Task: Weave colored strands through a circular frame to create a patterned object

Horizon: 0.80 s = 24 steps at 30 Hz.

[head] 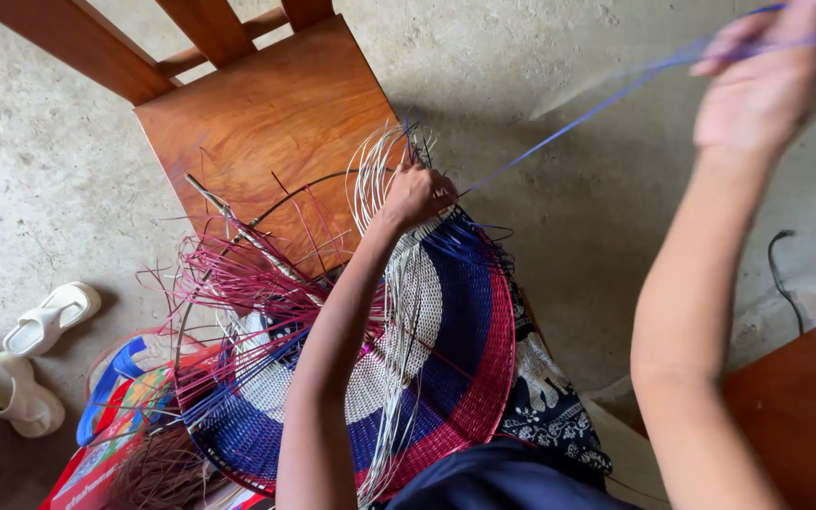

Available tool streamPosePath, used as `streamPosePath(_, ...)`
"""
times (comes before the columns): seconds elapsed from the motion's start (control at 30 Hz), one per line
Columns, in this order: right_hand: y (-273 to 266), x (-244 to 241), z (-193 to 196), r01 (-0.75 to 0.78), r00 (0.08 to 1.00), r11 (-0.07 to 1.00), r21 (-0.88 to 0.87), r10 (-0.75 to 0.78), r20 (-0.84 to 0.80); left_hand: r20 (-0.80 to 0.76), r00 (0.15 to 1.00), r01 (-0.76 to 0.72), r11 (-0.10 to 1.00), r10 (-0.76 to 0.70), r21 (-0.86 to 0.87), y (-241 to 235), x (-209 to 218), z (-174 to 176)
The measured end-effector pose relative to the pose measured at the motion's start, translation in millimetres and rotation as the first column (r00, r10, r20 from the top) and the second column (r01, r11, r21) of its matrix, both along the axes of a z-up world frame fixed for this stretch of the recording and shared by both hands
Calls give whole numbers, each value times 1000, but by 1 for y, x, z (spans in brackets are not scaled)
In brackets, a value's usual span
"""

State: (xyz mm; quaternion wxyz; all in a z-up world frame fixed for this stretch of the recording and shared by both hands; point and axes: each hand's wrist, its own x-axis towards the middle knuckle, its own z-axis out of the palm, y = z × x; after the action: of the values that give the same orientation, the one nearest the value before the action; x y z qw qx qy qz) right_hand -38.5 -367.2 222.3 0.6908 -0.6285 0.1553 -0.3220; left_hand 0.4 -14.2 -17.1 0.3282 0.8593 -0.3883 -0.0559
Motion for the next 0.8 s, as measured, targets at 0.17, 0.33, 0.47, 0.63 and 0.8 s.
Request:
streamPosePath(0.17,55,-19,9,96,995,989,112,-94,-18,-137,990,-22,985,46,169,-16,7,-7)
streamPosePath(0.33,167,-69,-159,-756,654,312,-575,329,-681,-240,962,-56,951,133,304,-32,27,-20)
streamPosePath(0.47,192,-71,-207,-712,700,258,-653,185,-690,-237,959,-106,970,158,218,-34,23,-58)
streamPosePath(0.63,166,-45,-244,-757,650,338,-559,299,-699,-4,997,-79,975,80,-210,4,-7,4)
streamPosePath(0.8,169,-38,-224,-795,579,512,-326,481,-658,337,934,-76,986,122,-147,18,-29,3)
